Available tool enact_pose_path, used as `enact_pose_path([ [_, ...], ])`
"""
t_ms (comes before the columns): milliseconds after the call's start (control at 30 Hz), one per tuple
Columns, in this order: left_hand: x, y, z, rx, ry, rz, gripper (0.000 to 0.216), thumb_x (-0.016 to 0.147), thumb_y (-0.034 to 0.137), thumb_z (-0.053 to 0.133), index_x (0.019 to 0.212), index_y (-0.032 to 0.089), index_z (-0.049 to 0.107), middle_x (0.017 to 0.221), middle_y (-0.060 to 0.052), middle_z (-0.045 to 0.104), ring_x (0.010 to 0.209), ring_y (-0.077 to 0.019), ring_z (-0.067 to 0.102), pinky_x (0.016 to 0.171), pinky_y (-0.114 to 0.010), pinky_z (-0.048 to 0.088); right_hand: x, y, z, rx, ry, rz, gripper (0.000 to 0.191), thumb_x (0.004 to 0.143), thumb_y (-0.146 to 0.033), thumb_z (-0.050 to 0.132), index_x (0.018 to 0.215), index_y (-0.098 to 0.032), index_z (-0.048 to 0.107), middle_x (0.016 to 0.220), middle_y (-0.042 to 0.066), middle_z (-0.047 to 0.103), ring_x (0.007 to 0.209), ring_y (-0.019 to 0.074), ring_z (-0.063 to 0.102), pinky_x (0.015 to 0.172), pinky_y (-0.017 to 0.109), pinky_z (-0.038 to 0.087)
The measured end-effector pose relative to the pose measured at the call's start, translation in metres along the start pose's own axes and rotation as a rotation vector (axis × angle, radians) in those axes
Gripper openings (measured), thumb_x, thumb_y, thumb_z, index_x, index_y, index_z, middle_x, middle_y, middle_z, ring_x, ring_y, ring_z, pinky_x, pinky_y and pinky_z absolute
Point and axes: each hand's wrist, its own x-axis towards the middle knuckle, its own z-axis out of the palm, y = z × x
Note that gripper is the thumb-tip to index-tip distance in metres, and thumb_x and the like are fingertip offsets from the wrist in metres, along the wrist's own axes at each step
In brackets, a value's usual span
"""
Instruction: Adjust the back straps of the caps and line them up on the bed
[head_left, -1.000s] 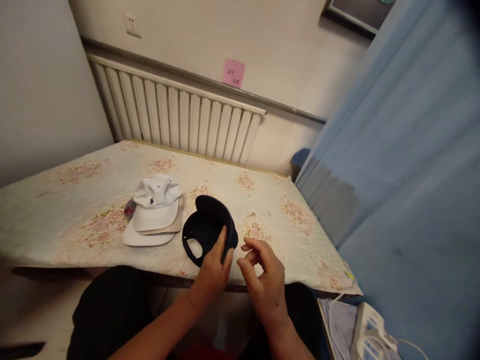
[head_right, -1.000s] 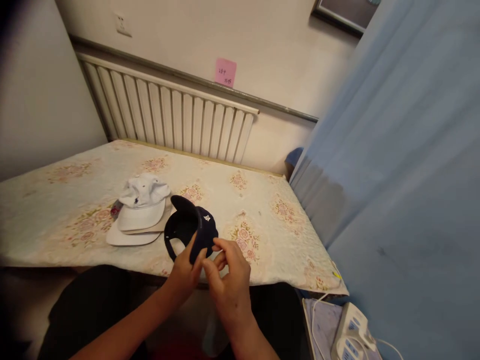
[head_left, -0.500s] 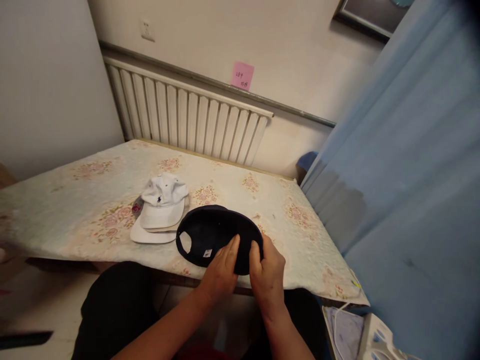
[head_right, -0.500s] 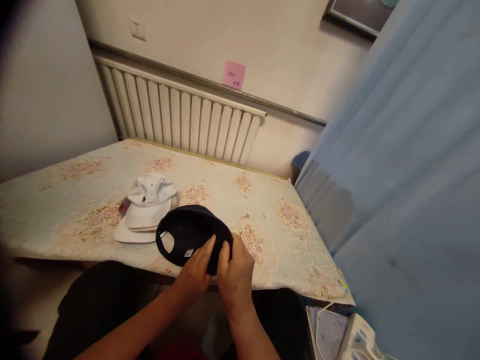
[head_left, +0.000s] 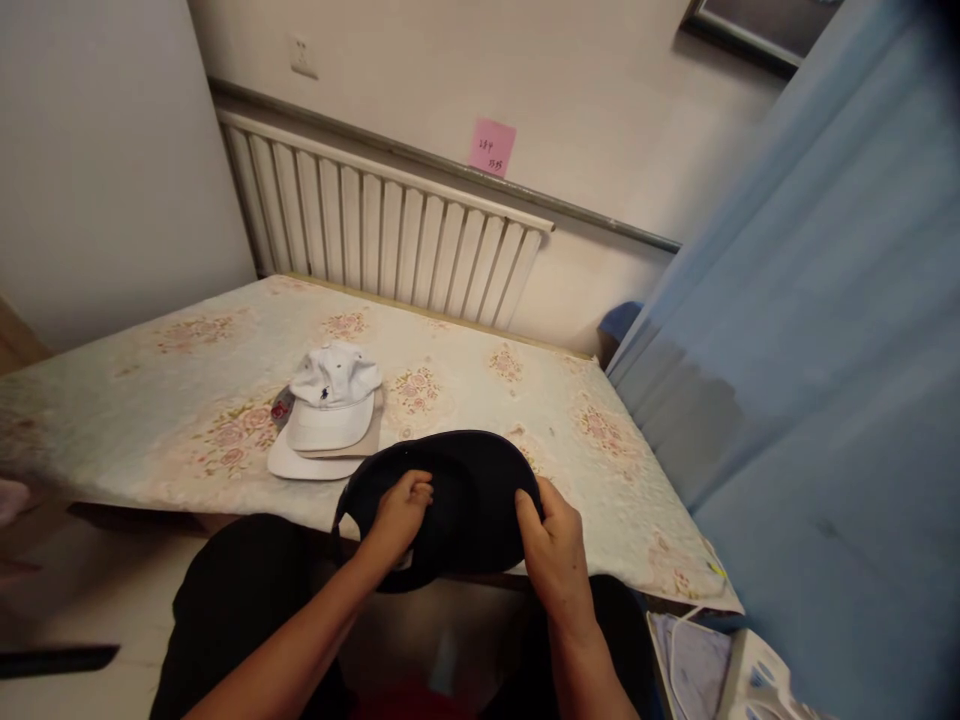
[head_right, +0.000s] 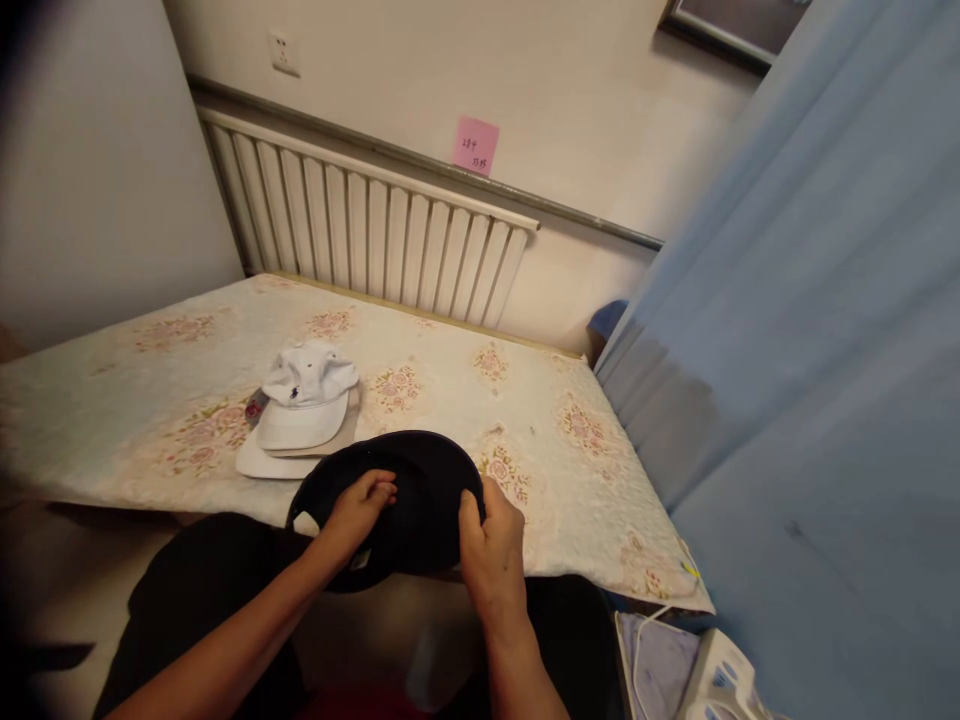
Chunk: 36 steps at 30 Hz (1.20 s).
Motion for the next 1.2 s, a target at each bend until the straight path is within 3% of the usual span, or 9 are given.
enact_pose_path([
  [133, 0.012, -0.018, -0.015, 0.121, 0.166, -0.026, 0.028, 0.075, 0.027, 0.055, 0.1, 0.016, 0.061, 0.092, -0.009, 0.067, 0.089, -0.0239, 0.061, 0.085, -0.035, 0.041, -0.002, 0.0, 0.001, -0.033, -0.001, 0.008, 0.023, 0.084, -0.026, 0.044, 0.093, -0.018, 0.063, 0.082, 0.004, 0.065, 0.075, 0.0177, 0.057, 0.067, 0.026, 0.041],
  [300, 0.016, -0.026, -0.021, 0.307, 0.211, -0.017, 0.029, 0.076, 0.015, 0.049, 0.104, 0.013, 0.059, 0.107, -0.014, 0.061, 0.107, -0.026, 0.054, 0.096, -0.037, 0.035, -0.002, 0.002, 0.004, -0.092, -0.036, 0.009, 0.021, 0.085, -0.025, 0.042, 0.085, -0.018, 0.061, 0.074, 0.003, 0.062, 0.07, 0.0169, 0.053, 0.064, 0.027, 0.038],
  [600, -0.001, -0.016, -0.013, 0.512, -0.022, 0.046, 0.017, 0.081, 0.02, 0.045, 0.09, 0.021, 0.059, 0.09, -0.004, 0.063, 0.087, -0.0187, 0.059, 0.078, -0.029, 0.042, -0.003, -0.003, 0.003, -0.068, -0.09, 0.014, 0.021, 0.086, -0.023, 0.041, 0.089, -0.018, 0.061, 0.076, 0.002, 0.062, 0.07, 0.016, 0.054, 0.064, 0.025, 0.039],
  [767, 0.004, -0.017, -0.023, 0.586, 0.013, -0.031, 0.021, 0.081, 0.022, 0.042, 0.096, 0.018, 0.056, 0.091, -0.008, 0.062, 0.084, -0.0212, 0.058, 0.073, -0.031, 0.041, -0.004, -0.004, 0.001, -0.082, -0.061, -0.008, 0.02, 0.085, -0.024, 0.042, 0.089, -0.017, 0.061, 0.076, 0.003, 0.062, 0.07, 0.0163, 0.054, 0.063, 0.025, 0.039],
  [900, -0.003, -0.013, -0.021, 0.567, -0.016, 0.018, 0.019, 0.081, 0.021, 0.042, 0.094, 0.019, 0.056, 0.09, -0.006, 0.062, 0.086, -0.019, 0.058, 0.075, -0.028, 0.041, -0.005, -0.003, 0.003, -0.101, -0.093, -0.008, 0.019, 0.086, -0.023, 0.041, 0.085, -0.017, 0.059, 0.073, 0.002, 0.06, 0.068, 0.0158, 0.053, 0.062, 0.025, 0.038],
  [967, -0.01, -0.008, -0.014, 0.492, -0.106, 0.059, 0.017, 0.081, 0.023, 0.042, 0.088, 0.02, 0.057, 0.083, -0.003, 0.062, 0.077, -0.0162, 0.059, 0.069, -0.025, 0.042, -0.006, -0.003, 0.005, -0.099, -0.111, -0.022, 0.019, 0.086, -0.023, 0.041, 0.082, -0.018, 0.058, 0.071, 0.001, 0.059, 0.067, 0.0152, 0.052, 0.062, 0.025, 0.037],
  [1100, -0.018, -0.005, 0.0, 0.266, -0.415, 0.053, 0.014, 0.076, 0.027, 0.047, 0.081, 0.019, 0.058, 0.067, 0.002, 0.058, 0.062, -0.0135, 0.057, 0.058, -0.023, 0.041, -0.009, -0.005, 0.007, -0.059, -0.15, -0.045, 0.018, 0.087, -0.024, 0.04, 0.082, -0.018, 0.057, 0.071, 0.0, 0.058, 0.067, 0.0141, 0.051, 0.061, 0.025, 0.036],
  [1200, -0.014, -0.012, -0.001, 0.291, -0.433, 0.015, 0.008, 0.07, 0.024, 0.051, 0.069, 0.018, 0.057, 0.06, 0.003, 0.054, 0.058, -0.0128, 0.054, 0.056, -0.023, 0.038, -0.01, -0.006, 0.004, -0.037, -0.147, -0.049, 0.018, 0.087, -0.024, 0.041, 0.083, -0.019, 0.057, 0.073, 0.0, 0.058, 0.069, 0.0142, 0.052, 0.062, 0.025, 0.037],
])
